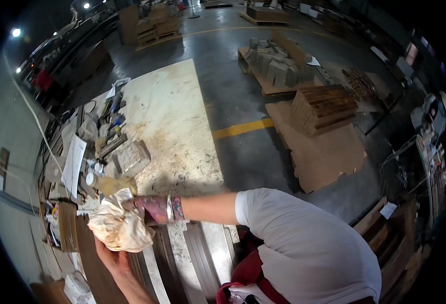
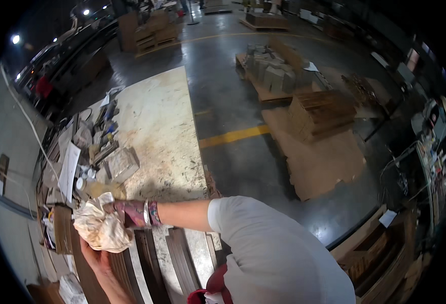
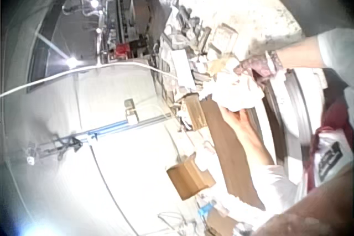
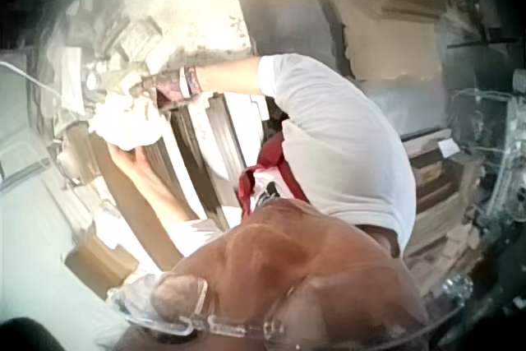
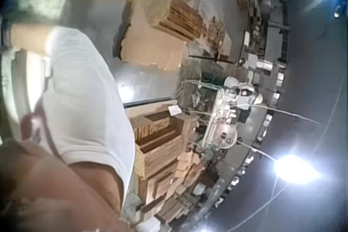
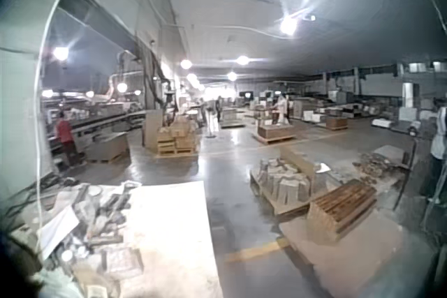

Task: The person applies a liquid stain from a bottle onto a cloth and wipes it across several wooden slats arranged on a workbench, then stains additional narrow wooden strips one at a time.

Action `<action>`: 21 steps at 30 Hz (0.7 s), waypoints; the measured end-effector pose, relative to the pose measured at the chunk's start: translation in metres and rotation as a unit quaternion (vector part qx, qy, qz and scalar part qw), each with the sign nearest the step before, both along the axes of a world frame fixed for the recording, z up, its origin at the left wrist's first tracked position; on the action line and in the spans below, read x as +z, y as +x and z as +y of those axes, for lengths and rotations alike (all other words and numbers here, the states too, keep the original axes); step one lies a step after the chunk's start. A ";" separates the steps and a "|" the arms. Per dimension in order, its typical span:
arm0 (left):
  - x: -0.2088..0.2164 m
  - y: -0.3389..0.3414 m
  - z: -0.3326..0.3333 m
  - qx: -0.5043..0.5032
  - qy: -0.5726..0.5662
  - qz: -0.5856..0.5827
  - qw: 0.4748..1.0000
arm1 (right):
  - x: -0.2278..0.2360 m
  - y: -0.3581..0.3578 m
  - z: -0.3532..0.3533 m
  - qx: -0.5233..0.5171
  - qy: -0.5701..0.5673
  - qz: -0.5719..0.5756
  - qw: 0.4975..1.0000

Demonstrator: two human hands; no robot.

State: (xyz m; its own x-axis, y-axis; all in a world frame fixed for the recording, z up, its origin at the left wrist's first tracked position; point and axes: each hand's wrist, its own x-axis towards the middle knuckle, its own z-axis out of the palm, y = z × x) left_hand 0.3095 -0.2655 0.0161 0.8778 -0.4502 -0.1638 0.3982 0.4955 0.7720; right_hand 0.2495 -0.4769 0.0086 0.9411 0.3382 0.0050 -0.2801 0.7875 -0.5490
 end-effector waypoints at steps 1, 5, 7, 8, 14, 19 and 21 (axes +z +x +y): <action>0.008 0.002 -0.022 -0.009 0.000 0.001 1.000 | -0.025 0.005 0.004 0.023 0.062 0.018 0.998; -0.017 0.008 -0.035 0.064 0.168 -0.212 0.961 | -0.071 -0.008 0.021 0.034 0.066 -0.034 0.997; -0.020 0.003 -0.023 0.067 0.268 -0.228 0.934 | -0.055 -0.010 -0.001 0.003 -0.012 0.018 1.000; -0.026 0.003 -0.009 0.079 0.309 -0.230 0.919 | -0.045 -0.007 -0.017 -0.048 -0.066 0.019 0.996; -0.031 0.022 0.049 0.138 0.380 -0.146 0.903 | 0.063 0.059 -0.085 -0.304 -0.319 -0.202 0.875; -0.050 0.071 0.005 0.083 0.413 -0.245 0.873 | 0.081 0.149 -0.016 -0.256 -0.579 -0.312 0.708; -0.061 0.093 -0.028 0.077 0.424 -0.274 0.859 | 0.035 0.162 0.000 -0.217 -0.785 -0.437 0.382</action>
